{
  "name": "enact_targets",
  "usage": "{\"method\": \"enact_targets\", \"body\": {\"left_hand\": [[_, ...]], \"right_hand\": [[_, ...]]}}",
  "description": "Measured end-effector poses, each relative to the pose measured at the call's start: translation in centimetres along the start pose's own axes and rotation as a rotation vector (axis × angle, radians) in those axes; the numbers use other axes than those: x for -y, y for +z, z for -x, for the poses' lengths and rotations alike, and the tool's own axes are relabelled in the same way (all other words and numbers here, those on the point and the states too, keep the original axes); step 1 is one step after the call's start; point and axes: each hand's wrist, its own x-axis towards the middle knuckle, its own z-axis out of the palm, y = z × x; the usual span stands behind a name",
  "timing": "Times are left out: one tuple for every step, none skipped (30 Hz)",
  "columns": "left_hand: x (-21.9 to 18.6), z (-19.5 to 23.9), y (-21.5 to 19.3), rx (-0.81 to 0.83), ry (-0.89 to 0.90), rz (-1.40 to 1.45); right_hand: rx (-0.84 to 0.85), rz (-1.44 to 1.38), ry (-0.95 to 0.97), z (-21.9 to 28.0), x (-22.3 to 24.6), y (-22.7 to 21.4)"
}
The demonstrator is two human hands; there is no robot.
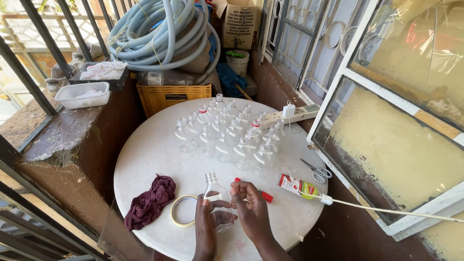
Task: The person applies masking tape to the necks of several clear plastic bottles arranged on a round table. They then use a red marker to write on the tape of each bottle, labeling them sequentially.
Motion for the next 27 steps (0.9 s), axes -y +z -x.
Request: {"method": "enact_targets", "body": {"left_hand": [[0.1,-0.3,0.0,0.002,0.003,0.001],[0.3,-0.6,0.0,0.001,0.047,-0.061],[0.6,-0.4,-0.3,-0.007,0.083,-0.126],[1.7,-0.4,-0.9,-0.011,0.078,-0.126],[2.5,-1.1,-1.3,0.010,0.113,-0.108],[3.3,-1.7,-1.6,0.031,0.147,-0.091],[3.5,-1.9,-1.6,0.033,0.148,-0.090],[3.7,-2.2,-1.6,0.022,0.147,-0.064],[3.9,-2.3,-1.8,0.006,0.143,-0.040],[3.6,-1.8,-1.9,0.002,0.142,-0.041],[3.3,-1.8,-1.7,-0.019,0.168,-0.084],[2.9,-1.7,-1.6,-0.040,0.195,-0.126],[2.8,-1.4,-1.4,-0.043,0.188,-0.126],[2.7,-1.2,-1.3,-0.028,0.135,-0.033],[2.5,-1.4,-1.1,-0.010,0.090,0.061],[2.5,-1.5,-1.2,-0.011,0.092,0.062],[2.5,-1.5,-1.2,-0.003,0.147,0.034],[2.6,-1.5,-1.3,0.004,0.202,0.006],[2.3,-1.3,-1.1,0.003,0.203,0.006],[2.0,-1.1,-0.9,0.021,0.150,0.048],[1.7,-0.8,-0.7,0.039,0.095,0.090],[1.7,-0.9,-0.7,0.039,0.095,0.090],[1.6,-0.8,-0.7,0.030,0.091,0.095],[1.6,-0.8,-0.6,0.020,0.087,0.101],[1.6,-0.9,-0.6,0.023,0.086,0.100],[1.7,-1.0,-0.7,0.011,0.056,0.087],[1.7,-1.0,-0.8,-0.004,0.026,0.074]], "right_hand": [[0.000,0.000,-0.004,0.0,0.4,0.2],[0.018,0.101,-0.004,0.1,0.8,0.3],[0.038,0.203,0.007,0.6,0.9,0.5],[0.040,0.205,0.013,1.2,1.1,0.7],[0.027,0.244,0.032,1.2,1.5,1.1],[0.013,0.283,0.050,1.2,1.9,1.5],[0.012,0.283,0.049,0.9,1.3,1.5],[0.007,0.259,0.015,0.6,0.7,1.5],[0.007,0.236,-0.013,0.5,0.1,1.6],[0.010,0.235,-0.010,0.7,-0.2,1.6],[0.017,0.239,-0.056,0.6,-0.4,1.5],[0.024,0.243,-0.102,0.4,-0.6,1.5],[0.024,0.246,-0.095,0.5,-0.8,1.4],[0.034,0.203,-0.064,0.6,-0.9,1.4],[0.044,0.156,-0.040,0.3,-0.9,1.4],[0.045,0.156,-0.042,0.0,-1.2,1.4],[0.046,0.150,0.015,-0.2,-1.4,1.4],[0.046,0.144,0.071,-0.4,-1.7,1.3],[0.047,0.143,0.071,-0.3,-1.0,1.4],[0.045,0.046,0.185,-0.1,-0.3,1.5],[0.040,-0.051,0.300,0.1,0.4,1.6],[0.039,-0.051,0.300,0.0,0.4,1.6],[0.048,-0.087,0.303,0.0,0.4,1.6],[0.057,-0.123,0.305,-0.1,0.4,1.6],[0.054,-0.123,0.303,-0.1,0.2,1.5],[0.054,-0.142,0.301,-0.1,0.1,1.5],[0.056,-0.161,0.301,-0.1,-0.1,1.5]]}}
